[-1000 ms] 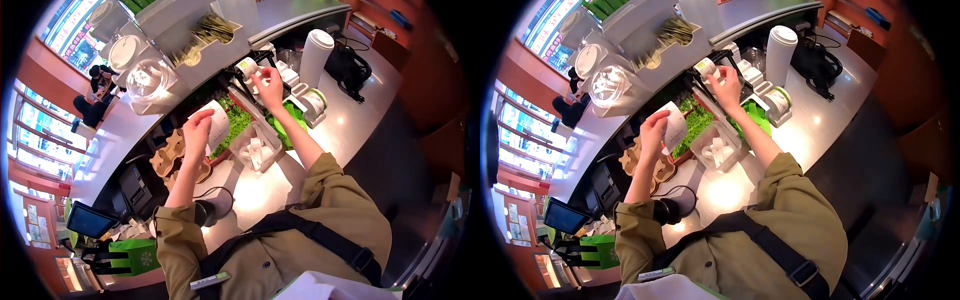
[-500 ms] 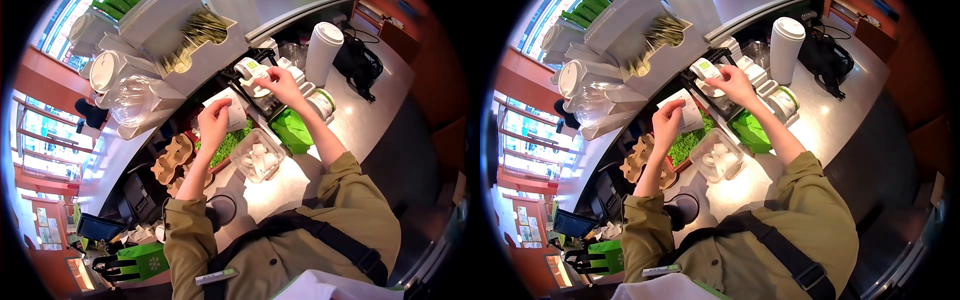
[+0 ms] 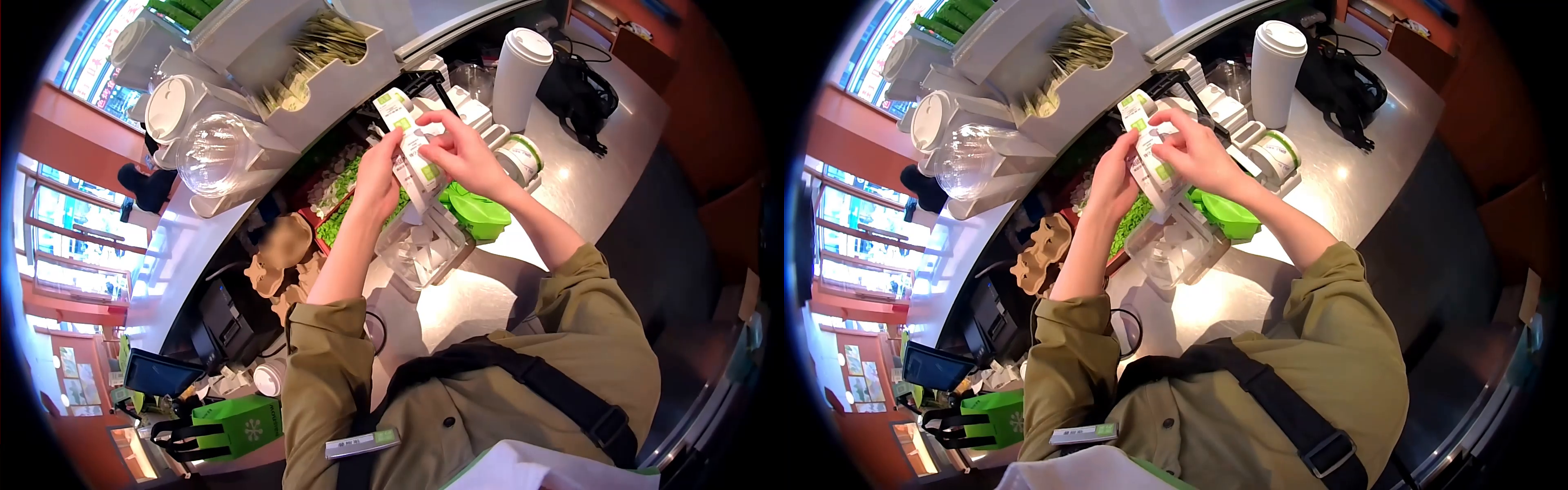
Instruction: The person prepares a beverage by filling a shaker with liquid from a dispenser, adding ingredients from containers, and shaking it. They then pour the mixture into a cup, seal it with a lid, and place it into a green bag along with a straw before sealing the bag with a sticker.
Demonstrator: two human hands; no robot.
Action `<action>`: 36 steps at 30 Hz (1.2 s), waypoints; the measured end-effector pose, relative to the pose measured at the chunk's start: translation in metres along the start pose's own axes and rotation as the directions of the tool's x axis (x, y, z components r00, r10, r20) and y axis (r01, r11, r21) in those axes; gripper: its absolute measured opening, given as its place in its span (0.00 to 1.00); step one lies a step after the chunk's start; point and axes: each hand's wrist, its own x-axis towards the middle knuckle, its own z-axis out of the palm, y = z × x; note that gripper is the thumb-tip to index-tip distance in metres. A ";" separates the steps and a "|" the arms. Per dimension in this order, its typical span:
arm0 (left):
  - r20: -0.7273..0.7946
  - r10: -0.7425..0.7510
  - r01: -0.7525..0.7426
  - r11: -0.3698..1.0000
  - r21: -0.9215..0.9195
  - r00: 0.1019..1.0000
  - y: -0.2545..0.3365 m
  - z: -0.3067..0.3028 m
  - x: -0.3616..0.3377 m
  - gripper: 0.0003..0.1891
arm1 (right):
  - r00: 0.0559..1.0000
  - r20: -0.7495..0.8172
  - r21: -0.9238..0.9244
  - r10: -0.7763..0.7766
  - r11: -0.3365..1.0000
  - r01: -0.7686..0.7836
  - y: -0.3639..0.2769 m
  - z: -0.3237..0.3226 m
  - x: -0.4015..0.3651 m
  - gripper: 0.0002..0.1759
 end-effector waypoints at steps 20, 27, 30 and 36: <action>-0.118 -0.034 0.059 0.973 0.221 0.992 -0.008 -0.006 0.004 0.20 | 0.257 0.537 -0.437 -0.803 -0.005 0.899 -0.033 -0.013 -0.051 0.08; 0.083 0.454 -0.368 0.588 0.720 0.887 0.001 -0.055 -0.114 0.12 | 0.925 0.058 0.315 -0.376 0.886 0.341 -0.112 0.009 -0.097 0.08; 0.157 0.607 -0.546 0.534 0.645 0.779 0.016 -0.041 -0.184 0.35 | 0.934 0.355 0.409 -0.038 0.905 -0.119 -0.111 0.045 -0.059 0.18; 0.045 0.573 -0.497 0.667 0.554 0.819 0.032 -0.069 -0.269 0.44 | 0.815 0.572 0.242 -0.096 0.969 -0.056 -0.125 0.149 -0.049 0.23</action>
